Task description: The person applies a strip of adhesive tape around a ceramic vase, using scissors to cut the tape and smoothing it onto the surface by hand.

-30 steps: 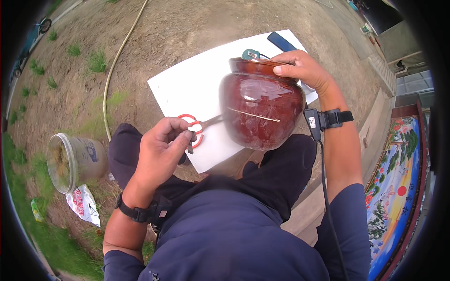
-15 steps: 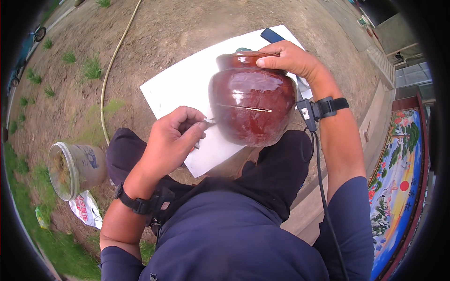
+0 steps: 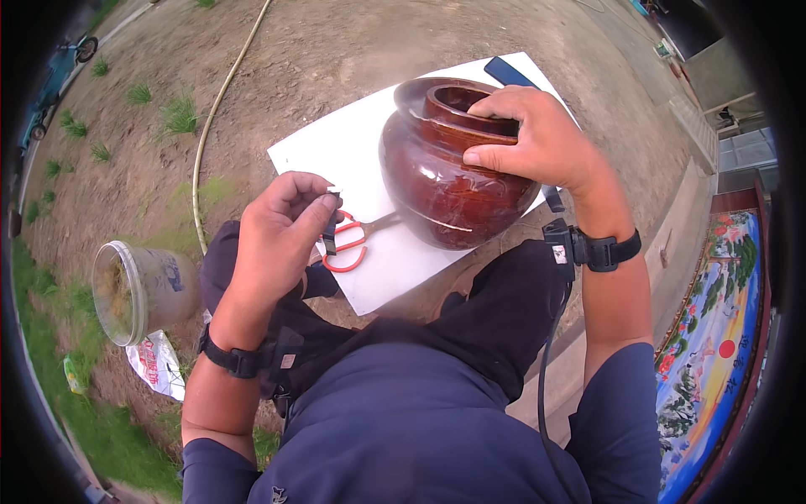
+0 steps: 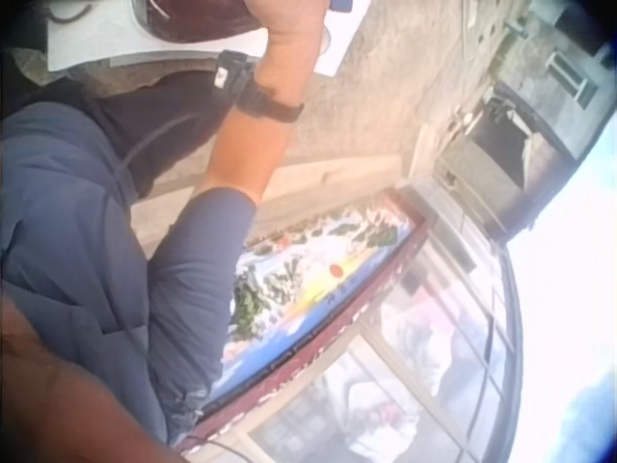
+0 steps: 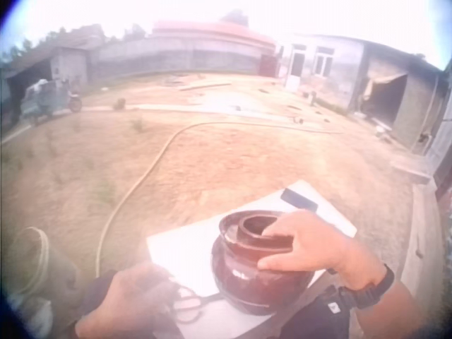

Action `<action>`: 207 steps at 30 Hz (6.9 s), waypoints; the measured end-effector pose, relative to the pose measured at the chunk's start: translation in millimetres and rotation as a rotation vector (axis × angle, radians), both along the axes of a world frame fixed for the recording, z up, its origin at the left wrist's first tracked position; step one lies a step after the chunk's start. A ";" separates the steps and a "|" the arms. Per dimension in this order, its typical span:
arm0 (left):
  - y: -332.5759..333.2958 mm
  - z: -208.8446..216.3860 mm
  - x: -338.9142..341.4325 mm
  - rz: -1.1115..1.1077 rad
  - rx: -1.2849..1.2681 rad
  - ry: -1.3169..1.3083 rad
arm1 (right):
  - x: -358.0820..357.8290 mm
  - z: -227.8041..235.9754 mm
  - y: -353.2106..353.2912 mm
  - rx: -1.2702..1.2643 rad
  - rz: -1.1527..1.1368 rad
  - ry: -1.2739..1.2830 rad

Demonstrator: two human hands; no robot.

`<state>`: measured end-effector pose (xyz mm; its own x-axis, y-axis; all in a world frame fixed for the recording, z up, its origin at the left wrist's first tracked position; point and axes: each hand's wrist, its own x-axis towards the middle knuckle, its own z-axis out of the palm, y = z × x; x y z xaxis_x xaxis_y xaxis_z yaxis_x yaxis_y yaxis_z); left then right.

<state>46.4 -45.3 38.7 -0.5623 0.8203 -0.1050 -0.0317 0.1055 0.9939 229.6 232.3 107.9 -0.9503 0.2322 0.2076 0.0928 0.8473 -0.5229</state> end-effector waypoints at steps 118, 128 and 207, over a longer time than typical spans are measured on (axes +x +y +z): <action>66.8 30.5 74.6 -0.113 0.031 0.180 | 85.4 -28.9 -26.0 -0.052 -1.044 -0.083; 86.1 55.6 89.2 -0.191 0.072 0.566 | 71.0 -9.7 -68.1 -0.625 -0.214 0.296; 174.6 148.3 -12.8 -0.295 -0.649 -0.090 | 23.7 -215.1 -89.8 -1.384 -1.068 0.107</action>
<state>33.6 129.3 187.0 -0.2930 0.6931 -0.6586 0.0106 0.6912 0.7226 253.3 142.5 -107.2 -0.2731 0.7357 -0.6199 0.1830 -0.5929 -0.7842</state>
